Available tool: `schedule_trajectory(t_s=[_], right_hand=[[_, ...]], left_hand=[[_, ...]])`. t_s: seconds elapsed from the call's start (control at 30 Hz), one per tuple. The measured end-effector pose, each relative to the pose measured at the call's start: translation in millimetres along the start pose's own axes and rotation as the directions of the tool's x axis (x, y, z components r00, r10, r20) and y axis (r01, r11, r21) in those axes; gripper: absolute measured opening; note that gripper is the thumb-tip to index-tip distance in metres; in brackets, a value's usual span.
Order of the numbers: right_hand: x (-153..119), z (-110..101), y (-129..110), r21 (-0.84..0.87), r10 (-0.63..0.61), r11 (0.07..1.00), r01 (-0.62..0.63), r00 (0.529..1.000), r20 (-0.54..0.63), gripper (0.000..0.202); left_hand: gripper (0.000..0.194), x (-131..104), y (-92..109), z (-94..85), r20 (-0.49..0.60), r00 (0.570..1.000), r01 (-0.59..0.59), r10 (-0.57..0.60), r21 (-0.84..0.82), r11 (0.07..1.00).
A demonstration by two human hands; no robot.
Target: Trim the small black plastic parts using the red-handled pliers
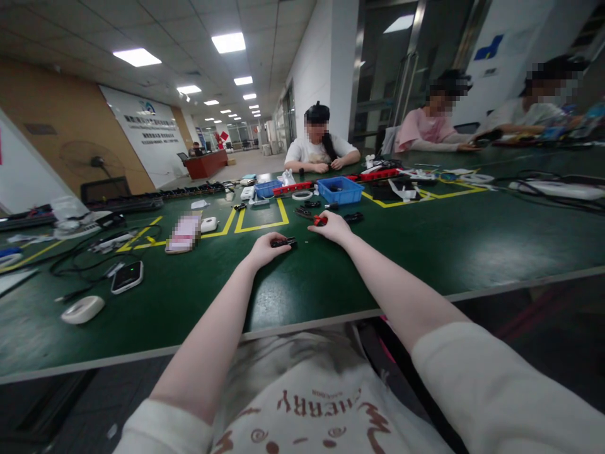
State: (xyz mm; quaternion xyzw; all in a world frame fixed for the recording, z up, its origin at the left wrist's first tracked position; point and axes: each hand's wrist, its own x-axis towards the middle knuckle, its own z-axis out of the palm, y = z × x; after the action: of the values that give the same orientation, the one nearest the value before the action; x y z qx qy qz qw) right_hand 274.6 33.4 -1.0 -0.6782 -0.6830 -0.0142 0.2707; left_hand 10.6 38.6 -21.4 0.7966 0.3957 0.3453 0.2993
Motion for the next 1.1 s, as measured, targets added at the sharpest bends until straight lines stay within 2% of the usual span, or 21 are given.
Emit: schedule_trajectory(t_s=[0.1,0.23,0.37,0.53,0.7,1.1], right_hand=[[-13,0,-5,0.004,-0.087,0.996,0.087,0.996,-0.024,0.05],[-26,-5,-18,-0.017,-0.226,0.974,0.226,0.974,0.002,0.048],[-30,-8,-30,-0.042,-0.274,0.961,0.275,0.962,0.015,0.051],[-33,-9,-34,-0.077,-0.264,0.961,0.266,0.964,0.036,0.054],[-35,-13,-34,-0.131,-0.208,0.969,0.209,0.978,0.022,0.048],[-35,-19,-33,-0.208,-0.167,0.964,0.163,0.986,-0.004,0.048]], left_hand=[[0.033,-1,-1,0.5,-0.004,1.0,-0.01,0.01,-0.005,1.0],[0.032,0,-1,1.2,-0.012,1.0,-0.019,0.019,-0.003,1.0],[0.032,1,1,0.2,-0.005,1.0,-0.017,0.017,0.004,1.0],[0.032,1,0,-0.2,0.001,1.0,-0.008,0.008,0.004,1.0],[0.033,1,-2,2.7,-0.003,1.0,-0.01,0.01,-0.052,0.999],[0.036,2,-3,3.2,-0.003,1.0,-0.001,0.0,-0.093,0.996]])
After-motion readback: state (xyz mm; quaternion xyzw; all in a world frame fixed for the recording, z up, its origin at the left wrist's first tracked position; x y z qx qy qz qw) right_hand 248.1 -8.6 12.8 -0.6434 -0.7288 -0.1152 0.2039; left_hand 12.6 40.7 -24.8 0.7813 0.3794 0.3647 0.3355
